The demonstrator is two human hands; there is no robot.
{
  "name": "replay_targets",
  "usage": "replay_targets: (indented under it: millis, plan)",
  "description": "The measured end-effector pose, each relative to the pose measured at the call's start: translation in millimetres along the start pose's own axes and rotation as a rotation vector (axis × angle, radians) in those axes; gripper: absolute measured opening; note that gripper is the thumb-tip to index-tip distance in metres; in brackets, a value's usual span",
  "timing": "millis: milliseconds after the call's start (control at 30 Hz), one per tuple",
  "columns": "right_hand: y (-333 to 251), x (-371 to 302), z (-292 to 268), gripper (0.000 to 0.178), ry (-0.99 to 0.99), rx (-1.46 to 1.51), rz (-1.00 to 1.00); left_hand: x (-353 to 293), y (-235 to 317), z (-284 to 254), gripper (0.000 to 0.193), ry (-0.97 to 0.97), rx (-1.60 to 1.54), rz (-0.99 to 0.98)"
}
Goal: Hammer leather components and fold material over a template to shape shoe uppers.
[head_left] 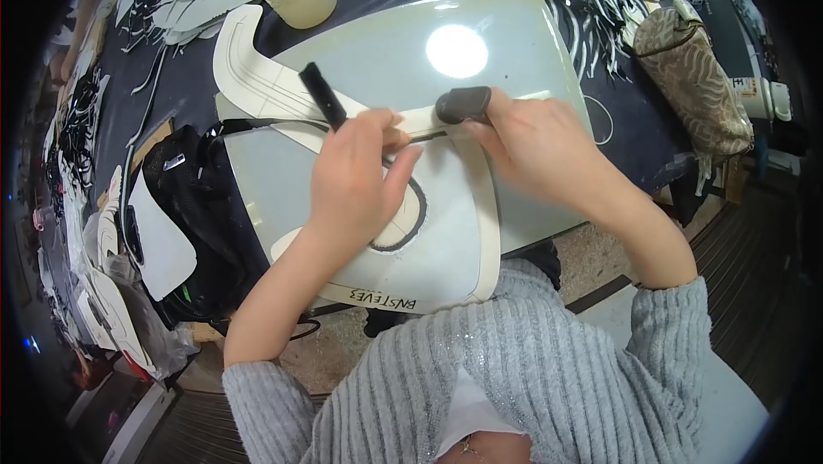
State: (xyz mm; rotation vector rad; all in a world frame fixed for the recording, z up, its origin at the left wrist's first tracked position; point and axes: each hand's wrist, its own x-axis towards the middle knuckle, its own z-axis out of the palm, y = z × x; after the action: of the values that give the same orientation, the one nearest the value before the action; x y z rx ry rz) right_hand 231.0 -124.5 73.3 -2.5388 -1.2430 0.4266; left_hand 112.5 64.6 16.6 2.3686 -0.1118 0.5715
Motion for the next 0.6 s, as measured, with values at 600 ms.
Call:
replay_targets:
  millis: [600]
  plan:
    - [-11, -8, 12, 0.032, 0.001, -0.016, -0.045, 3, -15, -22, 0.039, -0.102, 0.018, 0.169]
